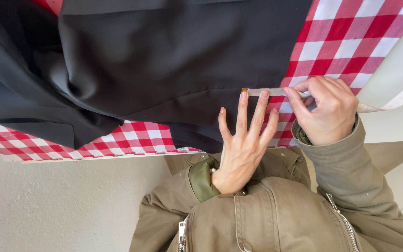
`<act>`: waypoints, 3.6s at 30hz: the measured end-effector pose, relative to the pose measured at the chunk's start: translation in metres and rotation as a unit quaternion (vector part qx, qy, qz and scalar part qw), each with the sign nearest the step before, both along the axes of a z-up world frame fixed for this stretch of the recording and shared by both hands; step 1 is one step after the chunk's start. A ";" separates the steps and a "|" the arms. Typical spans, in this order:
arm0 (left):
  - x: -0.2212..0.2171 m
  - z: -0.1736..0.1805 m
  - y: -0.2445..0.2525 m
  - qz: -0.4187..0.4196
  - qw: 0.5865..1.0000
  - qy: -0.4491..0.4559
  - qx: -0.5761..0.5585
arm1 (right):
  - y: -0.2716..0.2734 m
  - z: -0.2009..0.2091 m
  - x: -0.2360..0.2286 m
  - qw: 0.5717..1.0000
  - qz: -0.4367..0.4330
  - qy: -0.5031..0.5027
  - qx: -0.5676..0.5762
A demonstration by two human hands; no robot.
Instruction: The person measures a black garment laid on a red and white checkered tablecloth using a flexible measuring tape and a ruler. They mark measurements on the fabric with chalk while adjusting the garment and tools.
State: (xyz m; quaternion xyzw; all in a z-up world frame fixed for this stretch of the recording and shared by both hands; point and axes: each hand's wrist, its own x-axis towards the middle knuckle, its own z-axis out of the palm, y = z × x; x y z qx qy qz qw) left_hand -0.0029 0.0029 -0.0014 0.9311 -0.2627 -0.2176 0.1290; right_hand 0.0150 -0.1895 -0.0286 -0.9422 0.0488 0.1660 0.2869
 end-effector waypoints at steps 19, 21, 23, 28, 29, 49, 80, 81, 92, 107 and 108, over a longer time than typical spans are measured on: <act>-0.001 0.000 -0.001 -0.002 1.000 -0.003 0.006 | 0.000 0.000 0.001 1.000 -0.003 0.002 0.003; 0.000 0.001 0.000 -0.006 1.000 -0.003 0.007 | 0.000 0.000 0.001 1.000 -0.005 0.003 0.004; 0.000 -0.001 0.000 -0.004 1.000 -0.003 0.002 | 0.000 -0.001 0.002 1.000 -0.003 0.003 0.002; 0.000 -0.001 0.001 0.002 1.000 0.000 -0.009 | -0.001 -0.001 0.001 1.000 0.000 0.002 0.002; 0.000 -0.002 0.001 0.001 1.000 -0.002 -0.008 | -0.001 -0.001 0.001 1.000 -0.001 0.004 0.002; 0.014 -0.021 -0.002 0.053 0.994 0.031 -0.088 | 0.000 0.010 0.038 0.999 -0.024 -0.040 0.027; 0.020 -0.018 -0.004 -0.007 1.000 -0.009 0.009 | 0.005 0.009 0.051 1.000 -0.018 -0.018 -0.011; 0.021 -0.018 -0.004 -0.012 1.000 -0.011 0.013 | 0.005 0.009 0.051 1.000 -0.021 -0.016 -0.010; 0.019 -0.018 -0.003 0.009 1.000 -0.004 -0.006 | -0.001 0.005 0.042 1.000 -0.013 -0.022 -0.008; 0.056 0.038 0.022 0.002 0.636 0.366 -0.679 | 0.005 0.011 0.045 0.999 -0.020 -0.032 0.004; 0.053 0.043 0.021 0.014 0.543 0.397 -0.739 | 0.007 0.013 0.048 0.997 0.025 -0.062 -0.032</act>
